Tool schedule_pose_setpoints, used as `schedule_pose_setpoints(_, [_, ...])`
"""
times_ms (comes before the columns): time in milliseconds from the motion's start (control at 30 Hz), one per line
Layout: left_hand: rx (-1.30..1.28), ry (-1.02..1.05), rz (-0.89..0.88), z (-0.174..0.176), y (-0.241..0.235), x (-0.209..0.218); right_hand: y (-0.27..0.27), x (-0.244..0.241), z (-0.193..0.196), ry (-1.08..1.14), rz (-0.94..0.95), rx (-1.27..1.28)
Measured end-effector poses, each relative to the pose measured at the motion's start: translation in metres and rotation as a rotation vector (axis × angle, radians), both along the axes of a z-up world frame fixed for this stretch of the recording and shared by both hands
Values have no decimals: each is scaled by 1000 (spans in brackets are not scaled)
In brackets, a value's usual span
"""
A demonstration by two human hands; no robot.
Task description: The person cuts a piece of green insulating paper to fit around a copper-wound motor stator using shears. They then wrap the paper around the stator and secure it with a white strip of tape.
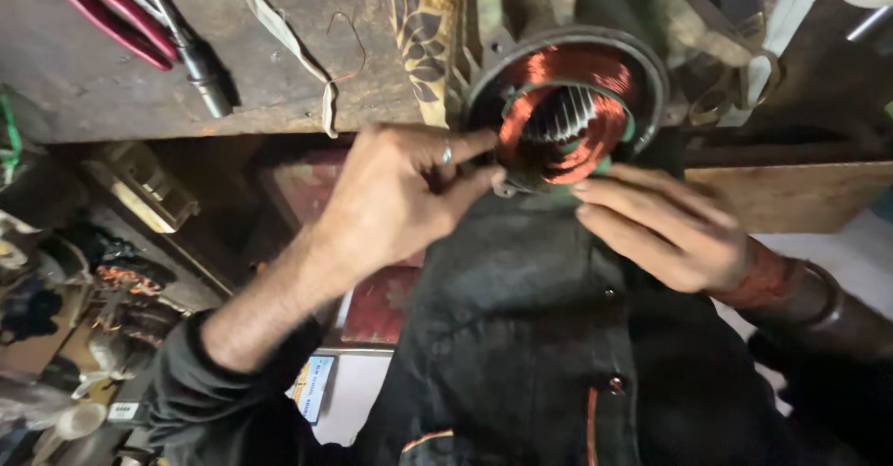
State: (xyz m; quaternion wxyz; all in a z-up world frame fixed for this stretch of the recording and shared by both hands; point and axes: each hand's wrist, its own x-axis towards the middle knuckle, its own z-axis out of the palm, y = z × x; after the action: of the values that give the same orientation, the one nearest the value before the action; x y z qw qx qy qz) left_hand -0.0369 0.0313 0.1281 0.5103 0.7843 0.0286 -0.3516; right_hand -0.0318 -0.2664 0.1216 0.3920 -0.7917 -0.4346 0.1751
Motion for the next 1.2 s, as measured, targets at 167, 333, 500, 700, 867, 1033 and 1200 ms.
schedule_pose_setpoints(167, [-53, -1, 60, -4, 3, -3, 5, -10, 11, 79, -213, -182])
schedule_pose_setpoints(333, [-29, 12, 71, -5, 3, -6, 11, -21, 6, 510, -547, -320])
schedule_pose_setpoints(500, [-56, -7, 83, -6, 5, -4, 24, -20, 17, 659, -593, -350])
schedule_pose_setpoints(700, [-113, -72, 99, -6, 4, -4, 41, -20, 24, 653, -659, -377])
schedule_pose_setpoints(867, [-86, -30, 91, -7, 1, -2, 41, -28, 20, 562, -748, -331])
schedule_pose_setpoints(1033, [-98, 29, 117, -3, 1, -5, 36, -29, 20, 678, -758, -314])
schedule_pose_setpoints(1200, [-132, 105, 176, -6, 1, 1, 32, -23, 14, 767, -670, -428])
